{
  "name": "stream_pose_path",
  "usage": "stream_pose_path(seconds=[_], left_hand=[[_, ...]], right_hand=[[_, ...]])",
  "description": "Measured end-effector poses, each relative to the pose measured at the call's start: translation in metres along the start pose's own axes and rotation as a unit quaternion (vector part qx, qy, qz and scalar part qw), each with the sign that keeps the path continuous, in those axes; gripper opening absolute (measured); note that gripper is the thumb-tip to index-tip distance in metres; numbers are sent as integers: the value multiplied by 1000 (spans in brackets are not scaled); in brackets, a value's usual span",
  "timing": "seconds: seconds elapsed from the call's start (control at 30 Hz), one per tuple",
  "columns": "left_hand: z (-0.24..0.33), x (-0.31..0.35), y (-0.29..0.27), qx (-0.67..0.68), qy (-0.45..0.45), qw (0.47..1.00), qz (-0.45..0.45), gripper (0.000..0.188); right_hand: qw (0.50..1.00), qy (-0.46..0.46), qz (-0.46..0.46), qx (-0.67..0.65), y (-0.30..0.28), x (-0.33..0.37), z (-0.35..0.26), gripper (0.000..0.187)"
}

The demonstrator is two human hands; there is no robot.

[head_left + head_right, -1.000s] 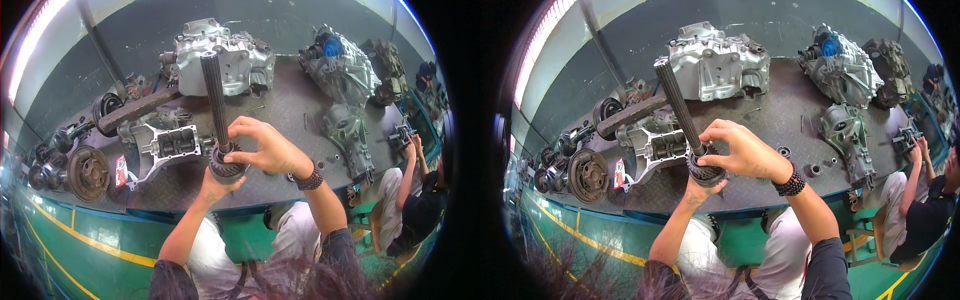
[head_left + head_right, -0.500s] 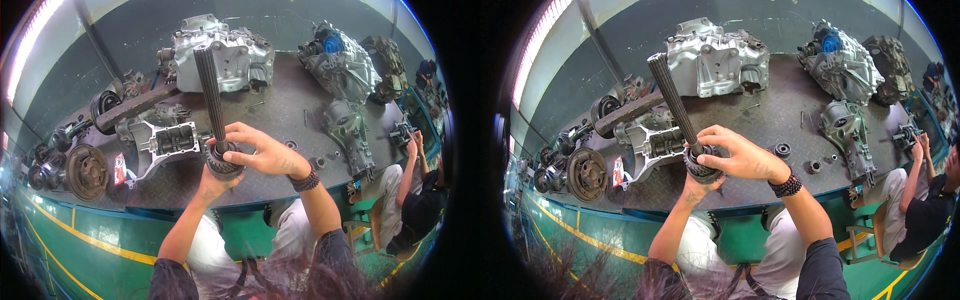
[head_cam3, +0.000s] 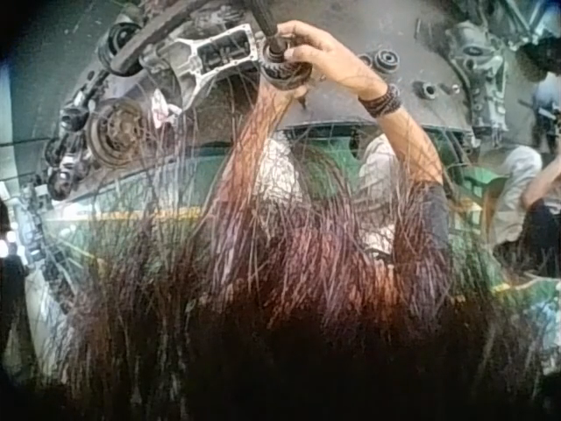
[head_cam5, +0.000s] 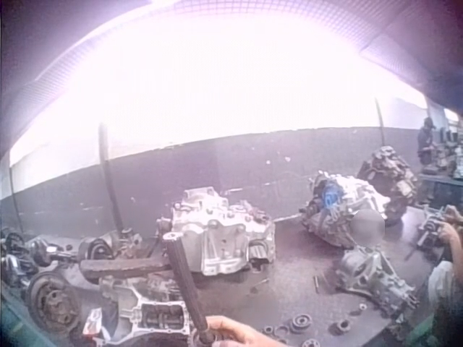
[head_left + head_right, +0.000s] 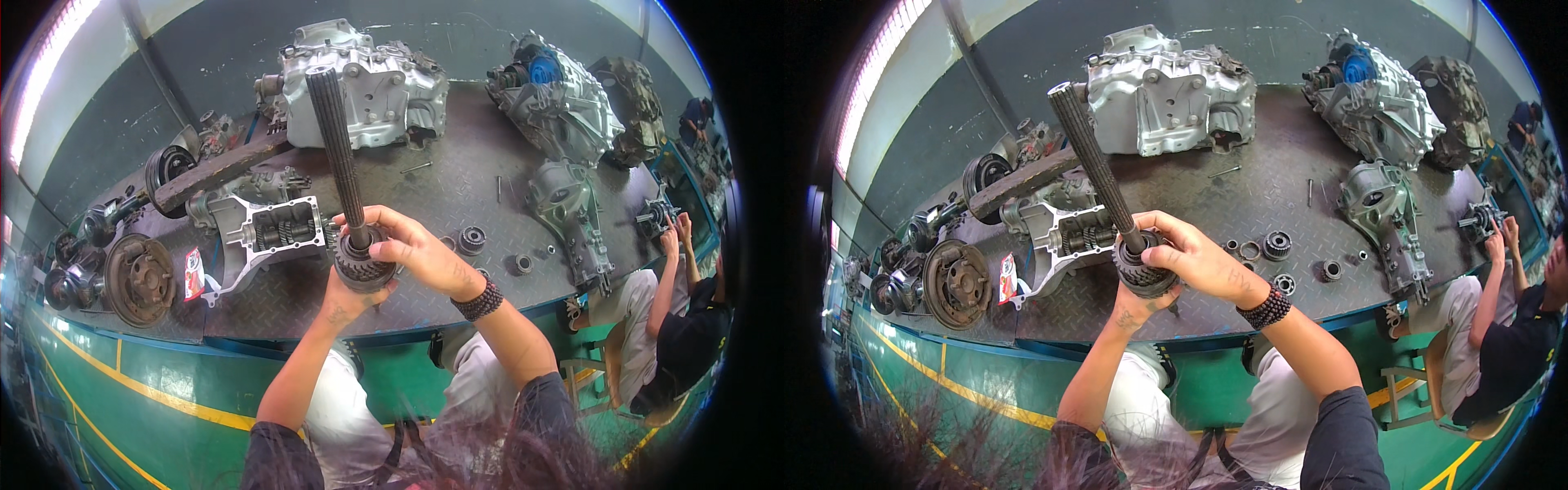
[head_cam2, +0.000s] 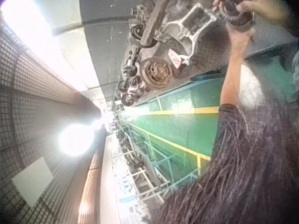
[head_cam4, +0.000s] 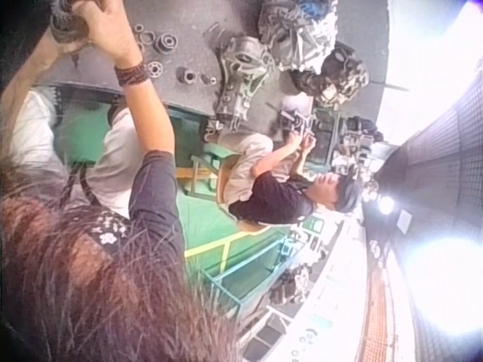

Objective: The person assembles a transmission shaft by picking up gears, rings, and bearings from the workbench and sliding them onto the shaft by hand.

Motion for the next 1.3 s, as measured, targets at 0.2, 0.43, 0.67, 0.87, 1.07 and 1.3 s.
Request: stream_pose_path(seconds=[0.2, 0.43, 0.67, 0.87, 1.07, 1.3], left_hand=[[-2, -2, -6, 10, -18, 1000, 4, 71], [-20, -6, 9, 59, -8, 998, 6, 68], [-21, 5, -4, 40, 53, 998, 19, 75], [-27, -4, 10, 76, 91, 993, -22, 76], [-29, -9, 4, 83, 109, 990, -21, 77], [-28, -7, 7, 84, 118, 989, -27, 78]], right_hand=[[1000, 24, 14, 15, -4, -10, 6, 34], [977, -55, 5, 206, -20, 6, -16, 37], [970, -129, 19, 207, -10, -5, 3, 37], [966, -117, 42, 225, -11, 5, -5, 35], [957, -123, 32, 262, -15, -3, -19, 35], [960, -77, 51, 265, -14, -3, -21, 34]])
Point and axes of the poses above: each hand's wrist, its own x-axis away from the middle knuckle, its own y-axis out of the palm, z = x × y, the point moved 4 cm from there along -x, towards the middle knuckle, and after that the axes turned 2 degrees about -x, right-handed, at the moved point
